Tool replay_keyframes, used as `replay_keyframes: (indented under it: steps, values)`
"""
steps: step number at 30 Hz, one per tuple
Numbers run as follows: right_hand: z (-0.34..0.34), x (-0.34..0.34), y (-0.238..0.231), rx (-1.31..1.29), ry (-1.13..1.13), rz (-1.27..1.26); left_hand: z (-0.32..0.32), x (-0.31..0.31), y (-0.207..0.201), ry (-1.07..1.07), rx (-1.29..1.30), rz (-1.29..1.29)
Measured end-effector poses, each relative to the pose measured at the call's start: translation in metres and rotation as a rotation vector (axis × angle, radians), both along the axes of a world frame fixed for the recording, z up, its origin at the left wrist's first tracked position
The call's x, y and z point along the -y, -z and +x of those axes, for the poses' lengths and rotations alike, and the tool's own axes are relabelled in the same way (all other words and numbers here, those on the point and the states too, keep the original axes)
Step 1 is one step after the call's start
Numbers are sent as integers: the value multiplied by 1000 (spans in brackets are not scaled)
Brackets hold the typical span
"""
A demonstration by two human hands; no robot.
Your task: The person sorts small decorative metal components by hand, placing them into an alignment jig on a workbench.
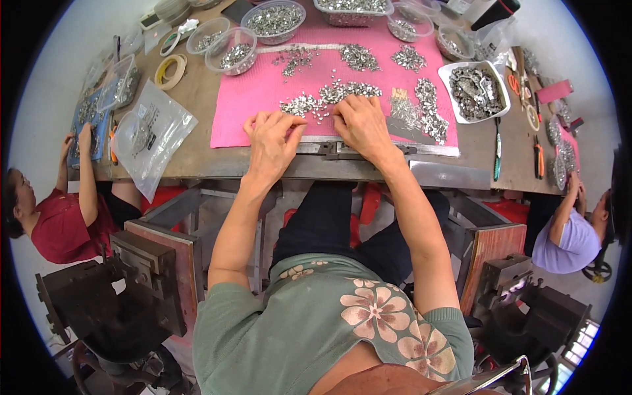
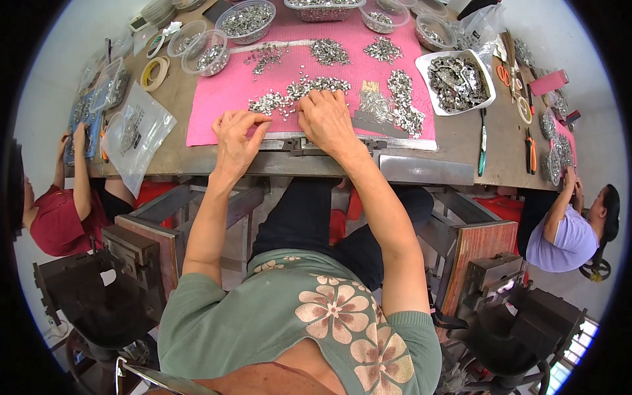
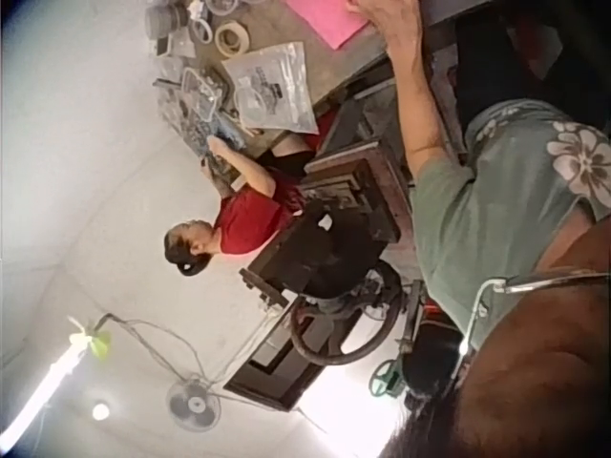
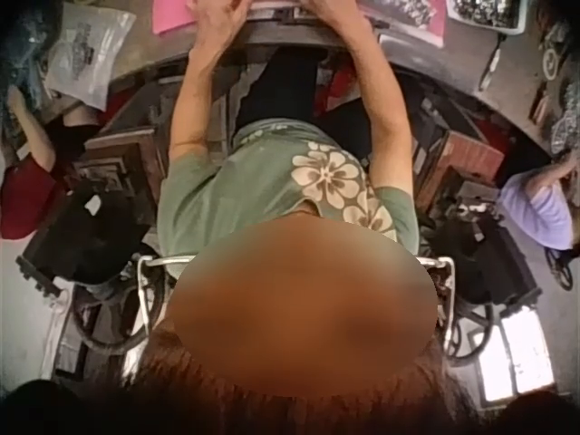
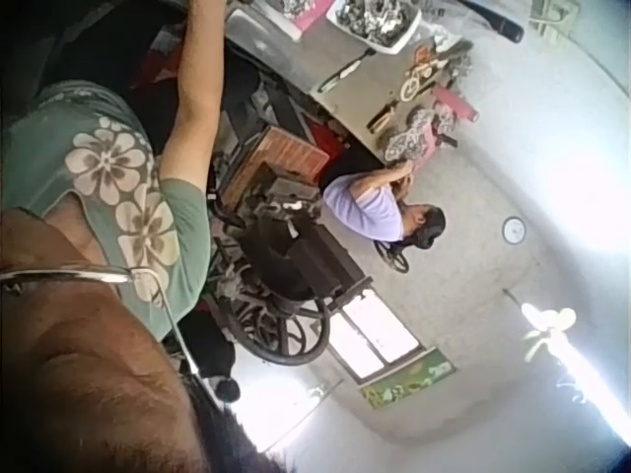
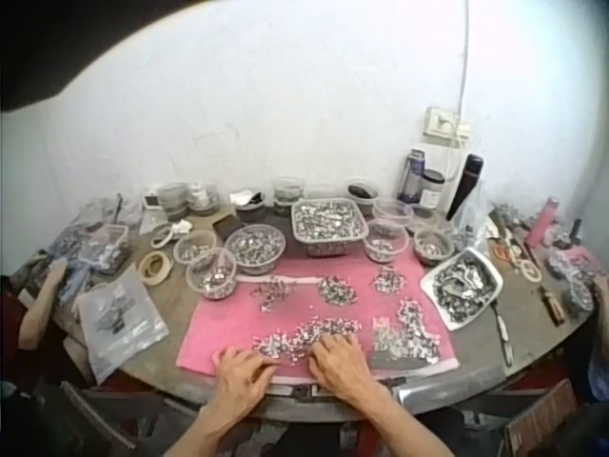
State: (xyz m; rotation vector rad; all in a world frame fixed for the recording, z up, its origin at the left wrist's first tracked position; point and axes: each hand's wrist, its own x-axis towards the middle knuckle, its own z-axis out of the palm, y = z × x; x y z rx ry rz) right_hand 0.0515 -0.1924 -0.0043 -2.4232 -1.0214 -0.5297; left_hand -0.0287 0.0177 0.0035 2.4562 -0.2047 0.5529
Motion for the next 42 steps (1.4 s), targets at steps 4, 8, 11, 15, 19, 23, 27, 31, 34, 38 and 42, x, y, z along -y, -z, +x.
replay_keyframes:
  steps: [4, 8, 11, 15, 19, 23, 27, 31, 34, 38, 42]
  values:
    - [0, 1, 0, 3, -5, 26, 11, 11, 1, 1, 41, 51]
    - [2, 2, -1, 3, -17, -7, 19, 20, -1, -5, 22, 120]
    - [2, 6, -2, 6, -20, -6, 23, 22, 4, -10, 37, 165]
    - [-5, 22, -10, -88, -60, 135, 23, 20, 4, 2, 45, 174]
    - [-27, 47, -20, -256, -87, 178, 18, 21, 3, 58, 88, 133]
    - [-45, 58, -16, -282, -99, 195, 8, 45, -4, 220, 116, 45]
    - [-50, 56, -13, -178, -90, 173, 2, 65, 5, 300, 156, -1]
    - [-49, 58, -14, -190, -103, 186, 0, 69, 9, 308, 153, -10]
    - [-42, 56, -15, -237, -104, 211, -1, 70, 10, 292, 163, -3]
    - [-21, 38, -12, -164, -75, 218, -4, 72, 12, 257, 197, 26]
    - [-5, 16, -6, -95, -70, 176, -2, 59, 8, 141, 224, -35]
